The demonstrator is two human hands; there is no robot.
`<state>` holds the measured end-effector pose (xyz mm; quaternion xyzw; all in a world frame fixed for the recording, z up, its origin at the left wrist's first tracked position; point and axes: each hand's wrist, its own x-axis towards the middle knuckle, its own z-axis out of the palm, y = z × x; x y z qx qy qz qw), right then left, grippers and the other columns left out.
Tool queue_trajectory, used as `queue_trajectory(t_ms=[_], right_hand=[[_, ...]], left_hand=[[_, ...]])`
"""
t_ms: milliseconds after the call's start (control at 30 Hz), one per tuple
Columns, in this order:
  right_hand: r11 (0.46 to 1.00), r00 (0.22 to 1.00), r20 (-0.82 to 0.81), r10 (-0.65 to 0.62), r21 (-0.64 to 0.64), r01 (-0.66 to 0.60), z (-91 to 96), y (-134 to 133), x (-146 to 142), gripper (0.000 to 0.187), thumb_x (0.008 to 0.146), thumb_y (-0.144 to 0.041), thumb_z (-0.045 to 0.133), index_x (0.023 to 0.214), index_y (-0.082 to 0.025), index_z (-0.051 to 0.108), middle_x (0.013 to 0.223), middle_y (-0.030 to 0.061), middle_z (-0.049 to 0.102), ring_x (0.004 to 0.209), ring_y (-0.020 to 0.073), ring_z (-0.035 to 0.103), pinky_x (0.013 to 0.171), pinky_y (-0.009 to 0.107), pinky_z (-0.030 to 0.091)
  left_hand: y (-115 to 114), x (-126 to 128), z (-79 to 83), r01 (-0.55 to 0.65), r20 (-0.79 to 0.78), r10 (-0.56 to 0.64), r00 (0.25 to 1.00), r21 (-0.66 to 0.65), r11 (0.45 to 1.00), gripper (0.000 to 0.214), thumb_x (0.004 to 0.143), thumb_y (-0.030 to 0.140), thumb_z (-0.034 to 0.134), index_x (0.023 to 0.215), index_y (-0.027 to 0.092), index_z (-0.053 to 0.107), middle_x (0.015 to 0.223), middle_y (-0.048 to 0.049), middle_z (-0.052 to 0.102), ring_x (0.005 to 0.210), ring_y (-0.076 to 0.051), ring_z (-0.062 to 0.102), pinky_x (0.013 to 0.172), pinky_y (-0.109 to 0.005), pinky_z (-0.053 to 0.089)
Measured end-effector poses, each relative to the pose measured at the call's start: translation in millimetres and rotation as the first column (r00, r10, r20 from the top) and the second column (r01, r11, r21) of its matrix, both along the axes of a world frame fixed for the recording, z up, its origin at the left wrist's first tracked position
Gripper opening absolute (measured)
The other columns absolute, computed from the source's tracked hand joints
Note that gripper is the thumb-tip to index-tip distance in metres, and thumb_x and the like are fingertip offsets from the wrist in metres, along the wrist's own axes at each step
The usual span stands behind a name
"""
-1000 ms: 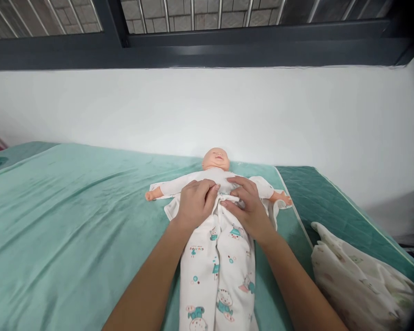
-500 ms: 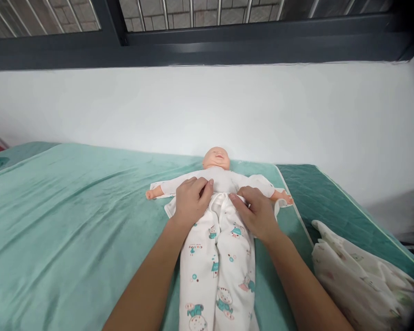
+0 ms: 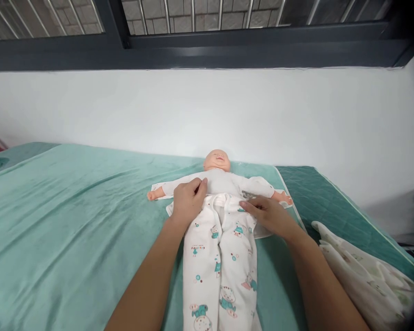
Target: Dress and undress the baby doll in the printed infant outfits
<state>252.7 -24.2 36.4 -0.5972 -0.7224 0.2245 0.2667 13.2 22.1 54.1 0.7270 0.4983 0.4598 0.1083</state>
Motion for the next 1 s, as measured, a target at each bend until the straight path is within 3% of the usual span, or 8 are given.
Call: queue_trajectory(t_ms=[100, 200, 367, 467, 600, 800, 1000], right_hand=[[0.99, 0.994, -0.082, 0.079, -0.11, -0.087, 0.9, -3, 4, 0.053, 0.091, -0.063, 0.044, 0.058, -0.021, 0.039, 0.058, -0.0043, 0.035, 0.057, 0.0122, 0.034, 0.055, 0.029, 0.024], [0.975, 0.982, -0.133, 0.131, -0.163, -0.152, 5.2, -10, 7, 0.044, 0.086, -0.06, 0.054, 0.067, -0.021, 0.048, 0.064, -0.0042, 0.043, 0.062, 0.0125, 0.039, 0.055, 0.028, 0.028], [0.941, 0.967, -0.19, 0.171, -0.261, -0.218, 7.3, -18, 10, 0.038, 0.075, -0.055, 0.07, 0.089, -0.021, 0.058, 0.076, -0.0028, 0.055, 0.068, 0.0148, 0.049, 0.057, 0.026, 0.035], [0.96, 0.972, -0.209, 0.11, -0.233, -0.159, 3.7, -19, 6, 0.038, 0.074, -0.054, 0.071, 0.083, -0.021, 0.055, 0.073, -0.0039, 0.054, 0.066, 0.0141, 0.047, 0.057, 0.026, 0.034], [0.984, 0.977, -0.214, 0.016, -0.171, -0.054, -3.2, -16, -3, 0.04, 0.072, -0.056, 0.071, 0.078, -0.021, 0.053, 0.069, -0.0057, 0.052, 0.065, 0.0136, 0.046, 0.058, 0.026, 0.034], [0.993, 0.947, -0.3, -0.117, -0.053, 0.106, -13.3, -6, -14, 0.038, 0.076, -0.057, 0.066, 0.087, -0.022, 0.061, 0.075, -0.003, 0.06, 0.073, 0.0178, 0.052, 0.065, 0.029, 0.038], [0.951, 0.934, -0.266, -0.237, 0.132, 0.279, -23.1, 4, -20, 0.042, 0.081, -0.061, 0.06, 0.067, -0.022, 0.052, 0.067, -0.0028, 0.051, 0.067, 0.0166, 0.046, 0.063, 0.03, 0.035]], left_hand=[[1, -3, -0.9, -0.007, 0.049, 0.01, 0.999, -0.05, 0.999, 0.045, 0.094, 0.04, 0.046, 0.055, 0.02, 0.033, 0.049, 0.0048, 0.03, 0.05, -0.011, 0.031, 0.055, -0.03, 0.022], [-3, -5, -3.5, -0.021, 0.06, 0.023, 0.998, -0.038, 0.999, 0.045, 0.094, 0.039, 0.046, 0.055, 0.02, 0.034, 0.05, 0.0043, 0.033, 0.052, -0.012, 0.034, 0.056, -0.03, 0.026], [-21, -18, -16.9, 0.019, 0.096, -0.018, 0.995, -0.007, 1.0, 0.033, 0.095, 0.036, 0.048, 0.066, 0.021, 0.052, 0.073, -0.0007, 0.056, 0.08, -0.017, 0.053, 0.076, -0.031, 0.041], [-35, -27, -27.8, 0.031, 0.185, -0.015, 0.983, -0.083, 0.996, 0.02, 0.094, 0.038, 0.052, 0.092, 0.022, 0.064, 0.101, -0.0038, 0.062, 0.098, -0.018, 0.057, 0.086, -0.032, 0.045], [-46, -32, -36.6, 0.072, 0.264, -0.013, 0.965, -0.214, 0.974, 0.031, 0.093, 0.044, 0.052, 0.117, 0.027, 0.062, 0.122, -0.0049, 0.06, 0.113, -0.019, 0.057, 0.093, -0.034, 0.047], [-31, -26, -35.7, 0.082, 0.251, -0.03, 0.967, -0.198, 0.977, 0.034, 0.091, 0.046, 0.054, 0.118, 0.026, 0.061, 0.121, -0.0056, 0.059, 0.113, -0.021, 0.056, 0.094, -0.035, 0.047], [-6, -16, -33.0, 0.107, 0.174, -0.09, 0.981, -0.094, 0.99, 0.031, 0.093, 0.039, 0.053, 0.12, 0.026, 0.06, 0.121, -0.0068, 0.057, 0.116, -0.021, 0.053, 0.098, -0.036, 0.045]])
